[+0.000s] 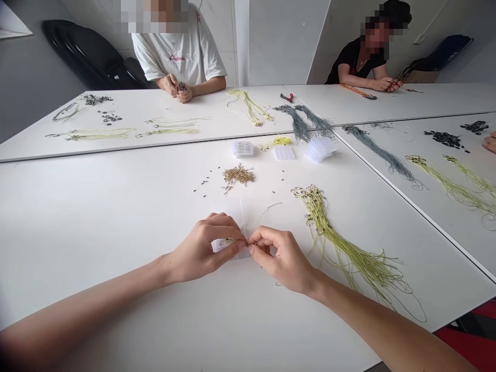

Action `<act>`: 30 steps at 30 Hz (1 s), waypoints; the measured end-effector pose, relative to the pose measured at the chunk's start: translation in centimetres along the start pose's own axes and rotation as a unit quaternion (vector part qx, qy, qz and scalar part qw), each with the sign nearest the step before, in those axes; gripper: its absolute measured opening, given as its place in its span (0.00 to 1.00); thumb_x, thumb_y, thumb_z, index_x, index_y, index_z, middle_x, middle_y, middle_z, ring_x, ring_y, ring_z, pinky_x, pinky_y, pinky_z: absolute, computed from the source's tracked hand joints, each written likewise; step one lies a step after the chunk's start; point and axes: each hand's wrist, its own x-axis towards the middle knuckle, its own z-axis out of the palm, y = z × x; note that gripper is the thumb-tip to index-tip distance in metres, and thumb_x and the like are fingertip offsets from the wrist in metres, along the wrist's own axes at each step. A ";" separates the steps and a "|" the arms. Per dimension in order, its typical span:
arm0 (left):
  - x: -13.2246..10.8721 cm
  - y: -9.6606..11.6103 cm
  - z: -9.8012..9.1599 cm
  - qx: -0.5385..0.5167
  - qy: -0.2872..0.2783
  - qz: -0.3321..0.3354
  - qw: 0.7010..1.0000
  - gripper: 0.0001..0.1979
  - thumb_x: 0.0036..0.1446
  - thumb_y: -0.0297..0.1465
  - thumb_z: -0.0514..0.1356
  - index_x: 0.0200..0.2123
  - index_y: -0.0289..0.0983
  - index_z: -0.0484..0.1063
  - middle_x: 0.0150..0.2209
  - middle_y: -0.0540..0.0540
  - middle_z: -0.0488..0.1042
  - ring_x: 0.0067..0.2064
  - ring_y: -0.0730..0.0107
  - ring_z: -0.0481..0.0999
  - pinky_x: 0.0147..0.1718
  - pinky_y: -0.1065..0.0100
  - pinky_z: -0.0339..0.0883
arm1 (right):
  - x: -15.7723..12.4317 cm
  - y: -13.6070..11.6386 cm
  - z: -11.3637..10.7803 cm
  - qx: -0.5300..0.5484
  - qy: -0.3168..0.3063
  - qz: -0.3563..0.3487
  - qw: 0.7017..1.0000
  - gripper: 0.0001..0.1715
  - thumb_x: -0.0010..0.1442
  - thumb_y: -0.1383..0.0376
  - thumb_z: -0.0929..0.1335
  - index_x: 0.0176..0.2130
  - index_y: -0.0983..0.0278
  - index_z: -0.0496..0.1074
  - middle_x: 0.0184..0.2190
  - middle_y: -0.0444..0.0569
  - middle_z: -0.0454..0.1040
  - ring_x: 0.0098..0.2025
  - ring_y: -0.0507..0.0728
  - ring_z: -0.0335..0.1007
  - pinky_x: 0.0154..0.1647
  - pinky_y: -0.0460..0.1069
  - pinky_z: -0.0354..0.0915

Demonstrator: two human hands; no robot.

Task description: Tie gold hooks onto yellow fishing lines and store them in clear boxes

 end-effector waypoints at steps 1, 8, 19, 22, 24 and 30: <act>0.0 0.0 0.0 0.005 -0.002 0.000 1.000 0.08 0.61 0.26 0.56 0.34 0.39 0.76 0.32 0.49 0.76 0.34 0.69 0.71 0.44 0.62 0.63 | 0.0 0.0 0.0 -0.005 -0.003 0.000 1.000 0.07 0.63 0.63 0.64 0.34 0.61 0.70 0.22 0.42 0.65 0.27 0.53 0.62 0.29 0.49 0.59; 0.1 0.0 -0.3 0.011 0.016 0.010 1.000 0.08 0.60 0.25 0.55 0.33 0.38 0.74 0.32 0.48 0.76 0.34 0.68 0.71 0.44 0.61 0.60 | 0.7 -0.8 -1.2 0.054 -0.047 0.001 0.997 0.14 0.65 0.56 0.64 0.37 0.63 0.73 0.24 0.45 0.66 0.29 0.53 0.62 0.31 0.49 0.60; -0.2 0.5 0.4 0.060 0.026 0.015 0.998 0.07 0.60 0.26 0.54 0.32 0.37 0.72 0.30 0.50 0.72 0.33 0.69 0.67 0.46 0.59 0.55 | 0.3 -1.1 -1.6 0.044 0.011 -0.010 0.999 0.12 0.61 0.61 0.68 0.28 0.63 0.69 0.23 0.42 0.61 0.26 0.51 0.53 0.27 0.48 0.52; -0.2 0.3 0.6 0.065 0.077 -0.009 0.995 0.07 0.61 0.27 0.54 0.31 0.37 0.71 0.31 0.50 0.73 0.33 0.69 0.67 0.46 0.59 0.55 | -0.6 -1.3 -0.6 0.020 0.017 -0.010 1.000 0.12 0.61 0.61 0.68 0.27 0.62 0.69 0.20 0.40 0.56 0.23 0.50 0.49 0.24 0.48 0.48; -0.2 0.3 0.5 0.040 0.106 -0.022 0.993 0.07 0.61 0.27 0.55 0.32 0.38 0.71 0.32 0.50 0.73 0.34 0.70 0.67 0.46 0.59 0.55 | -0.8 -1.3 -0.1 0.030 -0.005 0.008 0.999 0.12 0.61 0.61 0.68 0.27 0.63 0.69 0.19 0.40 0.55 0.22 0.50 0.47 0.22 0.48 0.47; -0.5 0.9 0.2 -0.078 0.081 -0.001 0.994 0.08 0.63 0.28 0.55 0.31 0.38 0.70 0.33 0.49 0.74 0.36 0.70 0.70 0.46 0.61 0.55 | 0.2 -1.0 -1.0 0.059 -0.015 0.049 0.997 0.12 0.59 0.60 0.69 0.27 0.64 0.72 0.20 0.41 0.57 0.23 0.50 0.47 0.24 0.48 0.45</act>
